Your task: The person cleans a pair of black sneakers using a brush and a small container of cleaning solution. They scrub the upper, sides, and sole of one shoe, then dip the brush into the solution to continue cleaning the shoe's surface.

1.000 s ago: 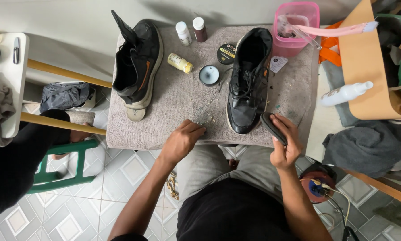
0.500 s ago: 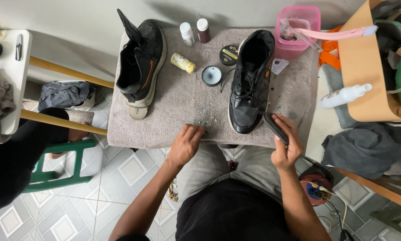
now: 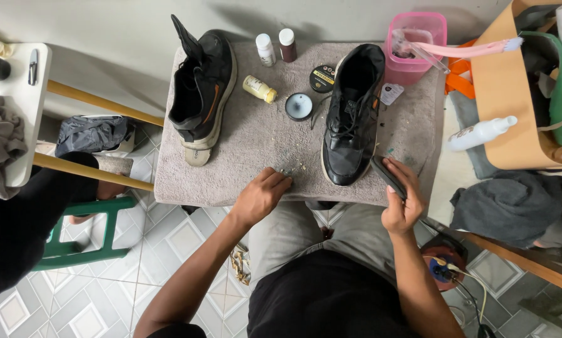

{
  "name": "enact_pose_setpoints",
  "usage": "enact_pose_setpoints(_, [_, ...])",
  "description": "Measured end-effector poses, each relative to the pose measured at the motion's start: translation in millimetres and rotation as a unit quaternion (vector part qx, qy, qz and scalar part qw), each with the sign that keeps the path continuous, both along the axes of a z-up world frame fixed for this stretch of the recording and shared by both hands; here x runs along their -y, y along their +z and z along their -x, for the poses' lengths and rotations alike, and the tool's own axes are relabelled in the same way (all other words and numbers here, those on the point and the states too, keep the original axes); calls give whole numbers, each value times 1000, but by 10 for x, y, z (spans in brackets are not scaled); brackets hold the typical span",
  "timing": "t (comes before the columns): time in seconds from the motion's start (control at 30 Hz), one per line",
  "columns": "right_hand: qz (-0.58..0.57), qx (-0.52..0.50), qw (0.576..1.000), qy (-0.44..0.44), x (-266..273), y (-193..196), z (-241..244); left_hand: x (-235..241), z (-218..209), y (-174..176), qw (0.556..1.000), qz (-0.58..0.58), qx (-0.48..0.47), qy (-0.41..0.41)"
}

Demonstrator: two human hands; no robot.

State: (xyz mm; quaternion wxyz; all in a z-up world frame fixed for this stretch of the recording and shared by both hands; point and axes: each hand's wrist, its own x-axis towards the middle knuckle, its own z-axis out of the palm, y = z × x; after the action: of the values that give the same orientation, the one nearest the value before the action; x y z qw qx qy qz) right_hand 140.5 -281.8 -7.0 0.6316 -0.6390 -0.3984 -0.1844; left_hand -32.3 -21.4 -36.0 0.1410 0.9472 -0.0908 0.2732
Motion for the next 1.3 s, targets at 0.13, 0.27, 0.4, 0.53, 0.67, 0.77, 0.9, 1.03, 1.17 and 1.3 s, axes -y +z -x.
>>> enact_pose_setpoints(0.13, [-4, -3, 1000, 2, 22, 7, 5, 47, 39, -10, 999, -13, 31, 15])
enact_pose_setpoints(0.27, [2, -2, 1000, -3, 25, 67, 7, 35, 34, -139, 993, 91, 44, 53])
enact_pose_setpoints(0.4, [-7, 7, 1000, 6, 25, 8, 0, -22, 155, -109, 966, 211, 68, 135])
enact_pose_setpoints(0.53, [-18, 4, 1000, 5, 14, -23, -10, -181, 615, 81, 928, 304, 99, 193])
enact_pose_setpoints(0.67, [-7, 11, 1000, 10, -4, -44, -2, -218, 1317, -339, 875, 347, 124, 314])
enact_pose_setpoints(0.77, [-23, -5, 1000, 10, -66, -77, 16, -90, 1756, -729, 854, 331, 108, 387])
enact_pose_setpoints(0.9, [-49, -20, 999, 10, -45, -207, -30, 190, 2198, -1141, 815, 341, 72, 463])
enact_pose_setpoints(1.03, [-29, -6, 999, 19, 2, -328, -71, 267, 2669, -2155, 787, 353, 13, 506])
enact_pose_setpoints(1.17, [-54, 9, 998, 18, -13, -416, -104, 414, 3074, -3071, 755, 348, -117, 544])
enact_pose_setpoints(1.3, [-23, -14, 999, -37, -85, -280, 28, 540, 3294, -3564, 653, 385, -263, 597])
